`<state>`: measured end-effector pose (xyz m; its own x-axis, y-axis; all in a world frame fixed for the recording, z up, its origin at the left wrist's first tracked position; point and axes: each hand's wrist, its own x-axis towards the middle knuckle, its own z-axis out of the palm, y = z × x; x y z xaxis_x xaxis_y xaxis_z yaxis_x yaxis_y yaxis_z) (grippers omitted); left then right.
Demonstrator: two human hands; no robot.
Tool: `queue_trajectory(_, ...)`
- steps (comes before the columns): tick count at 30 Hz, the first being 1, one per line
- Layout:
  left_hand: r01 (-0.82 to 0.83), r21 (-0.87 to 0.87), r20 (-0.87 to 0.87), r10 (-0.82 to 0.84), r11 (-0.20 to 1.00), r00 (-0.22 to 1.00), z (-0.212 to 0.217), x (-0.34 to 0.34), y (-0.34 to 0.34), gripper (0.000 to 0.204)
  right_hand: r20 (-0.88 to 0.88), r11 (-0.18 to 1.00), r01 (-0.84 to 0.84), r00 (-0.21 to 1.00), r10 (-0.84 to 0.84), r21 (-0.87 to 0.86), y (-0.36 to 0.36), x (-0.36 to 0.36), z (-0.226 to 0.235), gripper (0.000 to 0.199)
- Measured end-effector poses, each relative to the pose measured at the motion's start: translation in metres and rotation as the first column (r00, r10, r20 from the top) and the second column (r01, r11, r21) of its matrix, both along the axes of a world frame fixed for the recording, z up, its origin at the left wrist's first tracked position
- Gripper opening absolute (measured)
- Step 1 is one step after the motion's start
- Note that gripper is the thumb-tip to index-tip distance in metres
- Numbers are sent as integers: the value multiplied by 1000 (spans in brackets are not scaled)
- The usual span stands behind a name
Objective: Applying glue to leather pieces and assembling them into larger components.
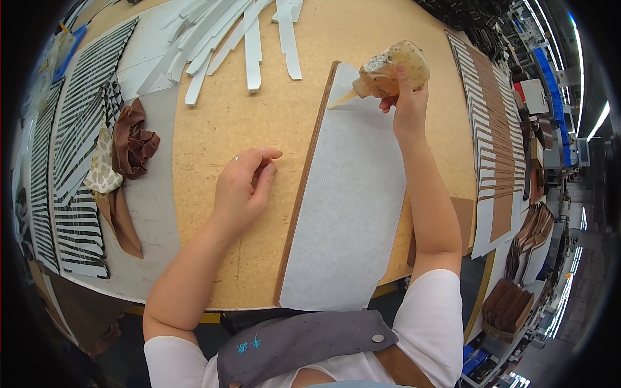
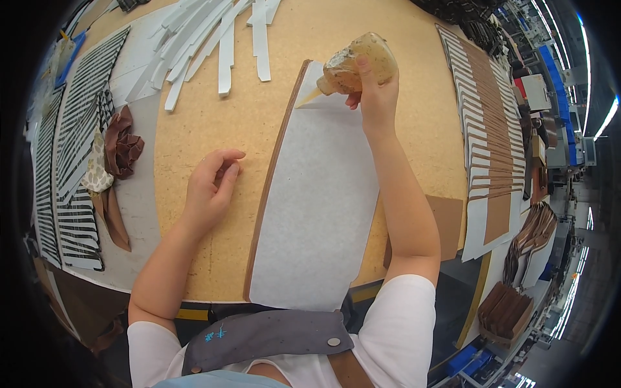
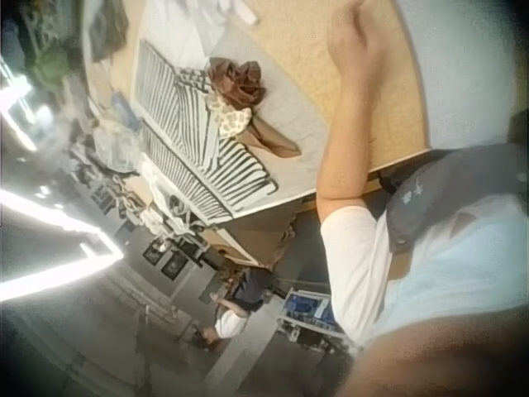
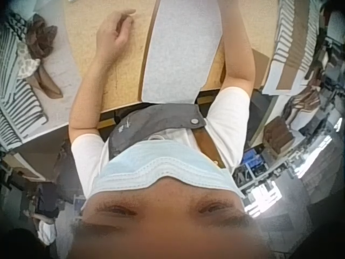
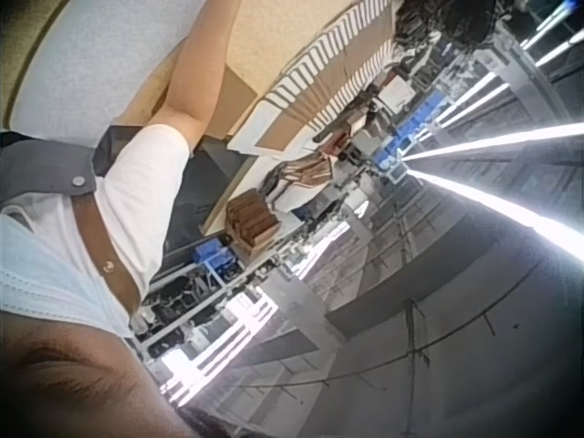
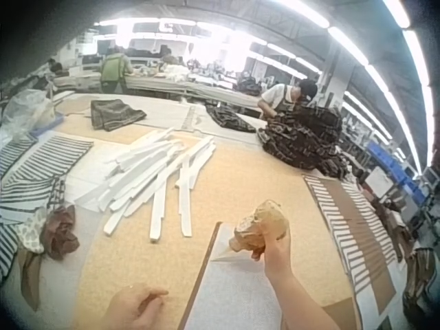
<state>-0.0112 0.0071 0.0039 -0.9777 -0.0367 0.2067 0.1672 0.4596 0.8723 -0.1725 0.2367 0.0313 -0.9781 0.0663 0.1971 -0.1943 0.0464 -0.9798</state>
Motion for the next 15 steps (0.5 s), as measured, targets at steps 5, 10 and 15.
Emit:
queue_trajectory(5,5,1,13,-5,1000,1000,0,0,-1,13,-12,1000,20,1000,-20,-16,-4,6,-1,48)
queue_trajectory(10,1,25,38,-2,1000,999,2,1,1,13,-120,998,59,991,-59,0,-2,-11,1,45)
queue_trajectory(15,4,17,35,-5,1000,999,1,1,-1,13,-96,998,70,993,-70,-4,-3,-5,1,46)
